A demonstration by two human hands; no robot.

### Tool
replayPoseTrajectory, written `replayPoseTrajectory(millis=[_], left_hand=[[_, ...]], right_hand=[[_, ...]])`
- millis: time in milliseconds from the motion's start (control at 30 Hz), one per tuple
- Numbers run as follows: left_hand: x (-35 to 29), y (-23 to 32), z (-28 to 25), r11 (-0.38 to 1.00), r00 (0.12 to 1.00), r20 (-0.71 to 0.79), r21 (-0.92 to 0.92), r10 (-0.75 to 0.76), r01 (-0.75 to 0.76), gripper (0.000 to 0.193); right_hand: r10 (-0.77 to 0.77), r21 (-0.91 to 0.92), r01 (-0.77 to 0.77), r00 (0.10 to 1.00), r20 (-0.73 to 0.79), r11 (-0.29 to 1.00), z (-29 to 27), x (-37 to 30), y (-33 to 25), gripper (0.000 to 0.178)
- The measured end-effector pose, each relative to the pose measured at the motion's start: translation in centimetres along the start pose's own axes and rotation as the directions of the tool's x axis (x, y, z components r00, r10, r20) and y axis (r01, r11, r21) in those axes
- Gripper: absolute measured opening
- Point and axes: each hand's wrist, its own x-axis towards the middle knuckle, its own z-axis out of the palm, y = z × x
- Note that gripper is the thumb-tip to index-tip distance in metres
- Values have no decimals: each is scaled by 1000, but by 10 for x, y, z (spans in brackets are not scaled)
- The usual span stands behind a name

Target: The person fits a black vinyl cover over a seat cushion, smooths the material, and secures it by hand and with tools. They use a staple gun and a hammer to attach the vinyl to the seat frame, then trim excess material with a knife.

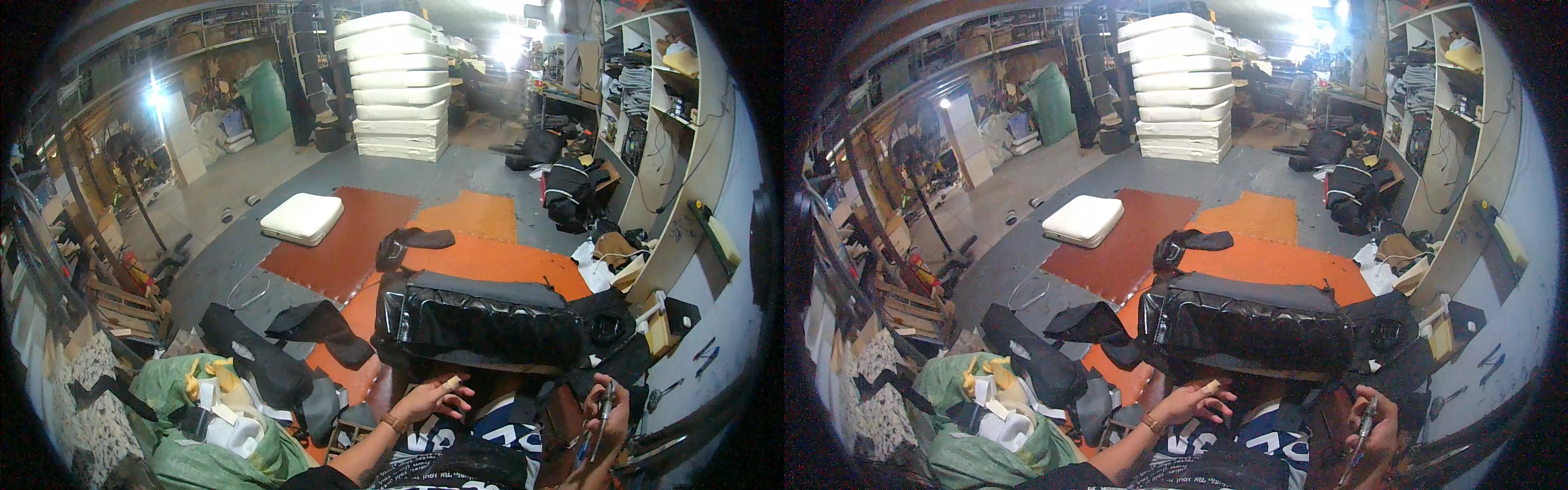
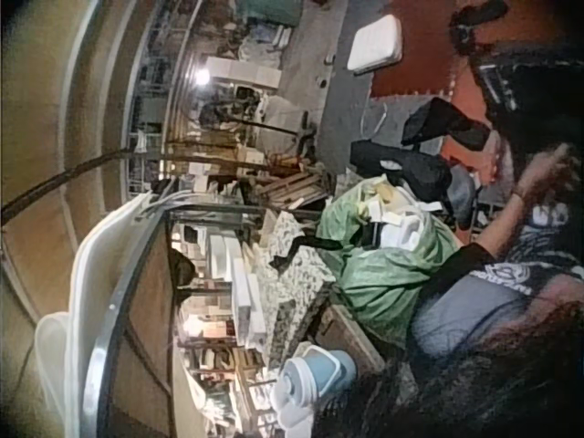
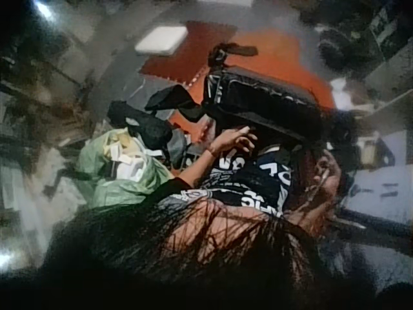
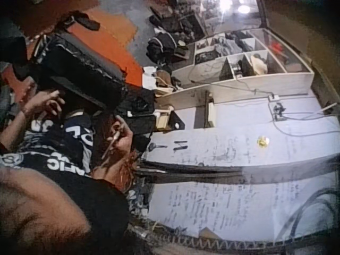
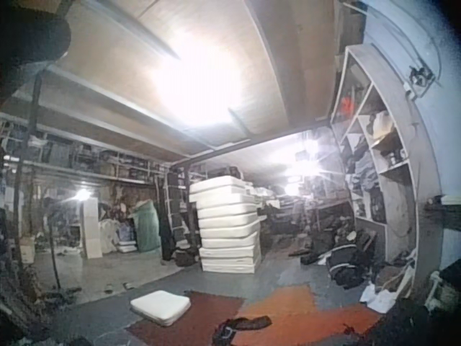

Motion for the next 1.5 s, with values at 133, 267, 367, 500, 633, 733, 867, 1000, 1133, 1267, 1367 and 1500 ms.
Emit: replayPoseTrajectory(millis=[133,267,367,500,633,733,867,1000,1133,1267,1367,1500], left_hand=[[1,0,1,1000,1000,-8,13,-9,10,57],[2,4,5,999,1000,-15,36,-23,23,58],[3,3,5,999,1000,-4,32,-20,20,57],[0,2,3,999,999,-29,35,-19,20,55],[0,1,3,1000,999,-34,15,-25,25,54],[1,-4,-6,1000,1000,-3,-7,-19,19,54],[0,2,8,999,999,-31,42,13,-12,53],[-12,5,7,997,996,-55,50,66,-64,55],[-15,5,4,994,990,-126,89,69,-58,54],[-2,4,13,998,997,-75,64,18,-14,51],[5,1,10,998,999,-24,53,22,-21,51],[-13,7,3,997,990,-136,80,18,-7,52]], right_hand=[[1,51,1,999,-49,999,-5,4,4,110],[-53,120,58,998,-43,991,-12,6,10,111],[-54,119,57,998,-31,991,-10,6,11,109],[18,70,-20,999,41,997,-9,9,18,107],[89,-136,-77,992,89,988,5,11,13,98],[171,-366,-108,975,144,924,38,20,-1,88],[228,-648,-146,973,45,748,39,25,-12,77],[206,-519,-359,921,-331,776,-27,19,22,51],[318,-260,-706,575,-754,659,-118,-16,62,50],[-87,-249,-882,234,-968,401,-268,-115,174,58],[-225,-386,-759,313,-922,524,-293,-166,219,55],[337,-158,-753,459,-822,639,-127,-103,226,56]])
